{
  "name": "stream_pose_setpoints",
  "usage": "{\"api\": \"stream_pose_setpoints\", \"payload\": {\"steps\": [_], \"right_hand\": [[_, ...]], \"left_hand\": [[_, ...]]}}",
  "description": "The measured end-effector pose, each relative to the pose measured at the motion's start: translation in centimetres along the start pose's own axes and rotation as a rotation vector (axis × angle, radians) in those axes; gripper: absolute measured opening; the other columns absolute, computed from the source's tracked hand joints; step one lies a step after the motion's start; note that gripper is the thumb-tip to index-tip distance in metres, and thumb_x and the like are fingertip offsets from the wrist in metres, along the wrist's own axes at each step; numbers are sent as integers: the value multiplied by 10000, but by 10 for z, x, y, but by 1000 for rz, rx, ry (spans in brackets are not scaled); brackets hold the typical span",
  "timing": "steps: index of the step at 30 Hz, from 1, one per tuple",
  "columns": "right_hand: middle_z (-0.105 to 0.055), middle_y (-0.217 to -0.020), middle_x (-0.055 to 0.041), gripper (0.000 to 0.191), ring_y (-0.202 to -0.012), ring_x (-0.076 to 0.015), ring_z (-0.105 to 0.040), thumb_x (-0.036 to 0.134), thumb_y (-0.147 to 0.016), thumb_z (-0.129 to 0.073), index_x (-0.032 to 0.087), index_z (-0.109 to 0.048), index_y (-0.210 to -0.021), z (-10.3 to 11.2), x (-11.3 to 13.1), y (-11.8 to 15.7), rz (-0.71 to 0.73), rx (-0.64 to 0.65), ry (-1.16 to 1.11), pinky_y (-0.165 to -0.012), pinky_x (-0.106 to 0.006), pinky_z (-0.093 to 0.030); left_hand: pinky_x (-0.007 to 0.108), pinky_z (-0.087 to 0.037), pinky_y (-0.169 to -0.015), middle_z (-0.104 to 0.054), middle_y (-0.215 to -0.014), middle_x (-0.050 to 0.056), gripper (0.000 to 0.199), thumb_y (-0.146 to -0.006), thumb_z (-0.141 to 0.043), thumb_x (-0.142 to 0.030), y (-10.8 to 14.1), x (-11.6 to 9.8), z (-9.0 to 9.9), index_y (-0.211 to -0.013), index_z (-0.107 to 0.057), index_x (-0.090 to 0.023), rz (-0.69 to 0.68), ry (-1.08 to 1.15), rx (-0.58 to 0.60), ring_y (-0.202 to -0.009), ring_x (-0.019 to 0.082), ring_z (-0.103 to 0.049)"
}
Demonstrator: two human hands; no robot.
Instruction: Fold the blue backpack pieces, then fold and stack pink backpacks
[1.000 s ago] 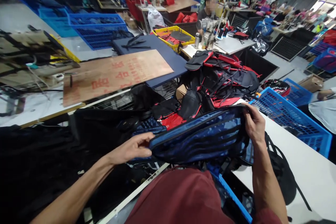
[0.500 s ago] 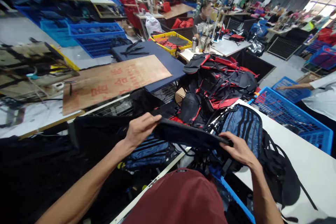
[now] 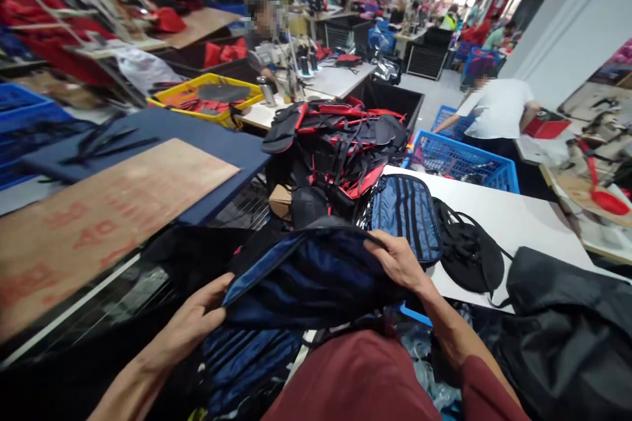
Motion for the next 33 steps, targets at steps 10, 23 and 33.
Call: {"api": "stream_pose_setpoints", "payload": {"steps": [10, 23, 33], "right_hand": [[-482, -755, 31, 449, -706, -157, -416, 616, -1058, -610, 221, -639, -847, 70, -34, 4, -163, -298, -21, -652, -286, -362], [-763, -1050, -51, 571, -963, -241, -673, 723, -1078, -501, 202, -730, -1139, 167, -171, -69, -335, -600, 55, -855, -318, -531], [-631, -1533, -268, 838, -1463, -423, -556, 615, -886, -777, 117, -606, -1538, 118, -336, -6, -794, -448, 312, -1260, -568, -416]], "left_hand": [[309, -551, -727, -723, -896, 40, 497, -826, -902, -665, -86, -43, -41, -988, -725, -229, -15, 28, 306, -802, 218, -672], [395, -564, -897, -707, -1321, 152, 439, -1156, -488, -459, -361, -96, -167, -1539, -596, -272, -553, -942, -324, -1176, 331, -706], [511, -357, -1336, -373, -1778, 280, 1374, -767, -962, -659, -367, 148, -243, -1785, -190, -153, 505, 7, -17, -1631, 445, -408]]}}
Point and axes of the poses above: each hand's wrist, its own y-axis away from the middle knuckle, its own z-axis out of the back of the hand, x = y × z, the point moved 2 cm from there along -y, towards the middle knuckle
